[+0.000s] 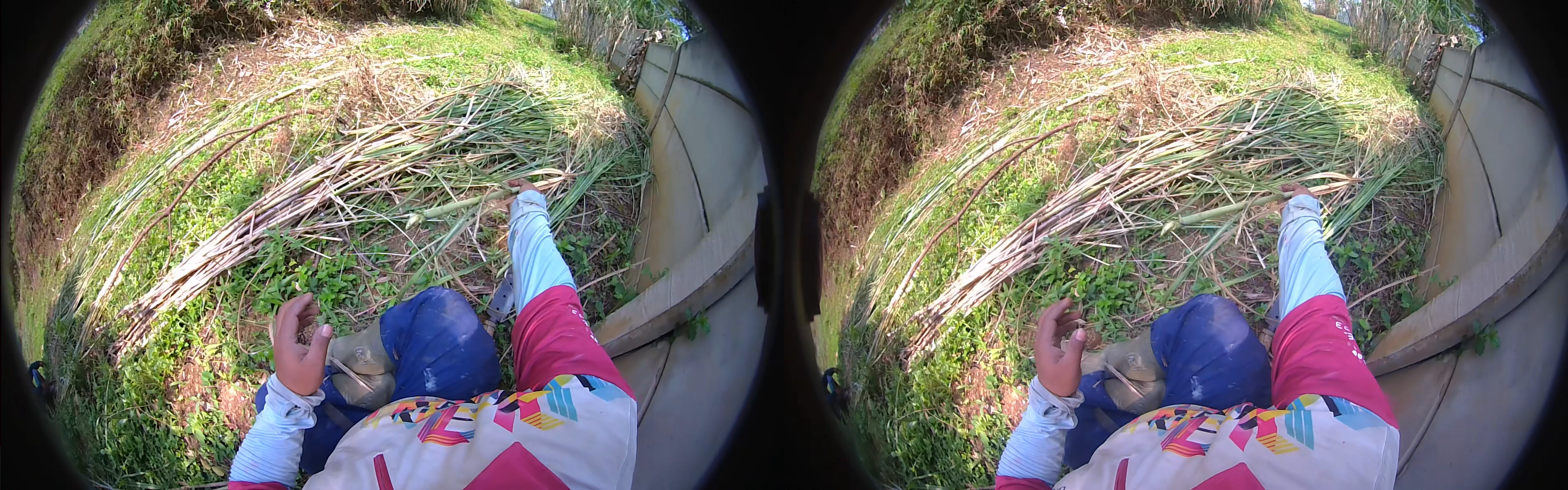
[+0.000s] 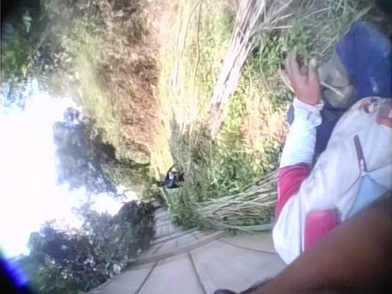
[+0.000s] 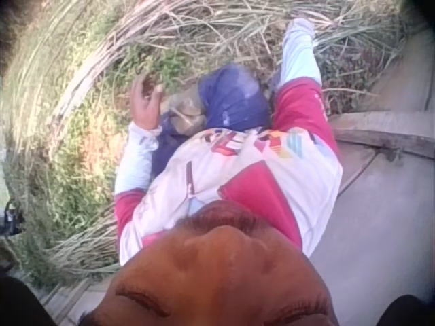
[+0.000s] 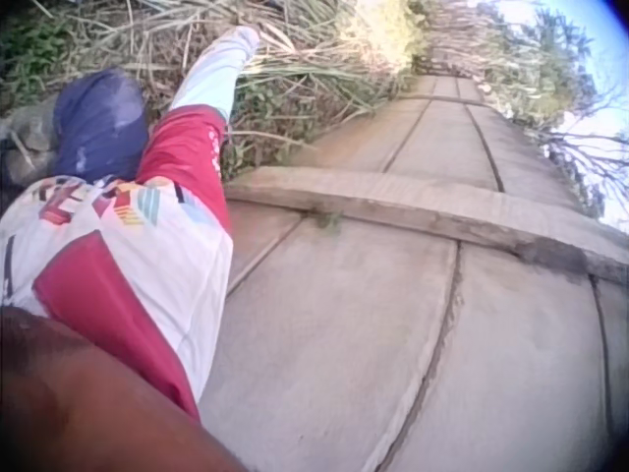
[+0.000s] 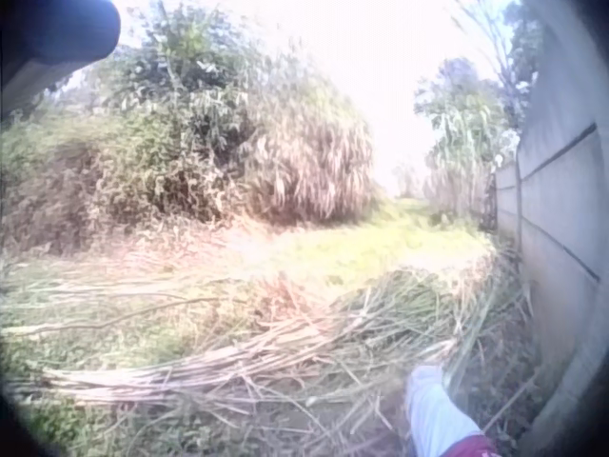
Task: The person squats on the ground and uses a large knife to strip and cut long, thin sticks. They hold the sticks with one hand and repeatedly slice them into shorter segments with the other, dropping the cut pieces onto a pile on the ground.
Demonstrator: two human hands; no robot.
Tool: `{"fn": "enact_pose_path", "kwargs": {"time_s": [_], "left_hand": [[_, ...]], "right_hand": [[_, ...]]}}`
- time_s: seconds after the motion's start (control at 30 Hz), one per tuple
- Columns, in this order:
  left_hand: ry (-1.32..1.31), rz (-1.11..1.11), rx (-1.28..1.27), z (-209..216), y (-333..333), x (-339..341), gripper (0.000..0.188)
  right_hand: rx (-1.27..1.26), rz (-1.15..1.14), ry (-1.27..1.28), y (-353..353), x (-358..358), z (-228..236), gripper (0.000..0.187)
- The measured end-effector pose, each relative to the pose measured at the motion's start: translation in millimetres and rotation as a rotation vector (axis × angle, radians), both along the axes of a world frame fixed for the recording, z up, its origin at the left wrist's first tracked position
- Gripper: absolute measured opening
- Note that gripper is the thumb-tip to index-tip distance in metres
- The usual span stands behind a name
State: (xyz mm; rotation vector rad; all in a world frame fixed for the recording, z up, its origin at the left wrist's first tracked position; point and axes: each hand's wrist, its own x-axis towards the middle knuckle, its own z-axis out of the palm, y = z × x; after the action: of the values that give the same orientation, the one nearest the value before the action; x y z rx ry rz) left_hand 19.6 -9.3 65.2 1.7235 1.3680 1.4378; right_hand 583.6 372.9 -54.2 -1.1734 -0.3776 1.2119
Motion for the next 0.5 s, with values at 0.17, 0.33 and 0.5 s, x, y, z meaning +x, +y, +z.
{"fn": "enact_pose_path", "kwargs": {"time_s": [0.17,0.33,0.5], "left_hand": [[0.043,-0.02,-0.083,-5.2,-1.7,4.2,0.051],[0.031,-0.037,-0.144,-5.1,34.1,22.1,0.052],[-0.075,-0.08,-0.225,-5.8,99.9,32.3,0.051]], "right_hand": [[0.109,-0.215,0.308,-22.0,-57.6,-44.5,0.017],[0.227,-0.146,0.461,-50.4,-95.7,-32.9,0.015],[0.225,-0.093,0.55,-78.5,-150.3,-0.1,0.01]]}}
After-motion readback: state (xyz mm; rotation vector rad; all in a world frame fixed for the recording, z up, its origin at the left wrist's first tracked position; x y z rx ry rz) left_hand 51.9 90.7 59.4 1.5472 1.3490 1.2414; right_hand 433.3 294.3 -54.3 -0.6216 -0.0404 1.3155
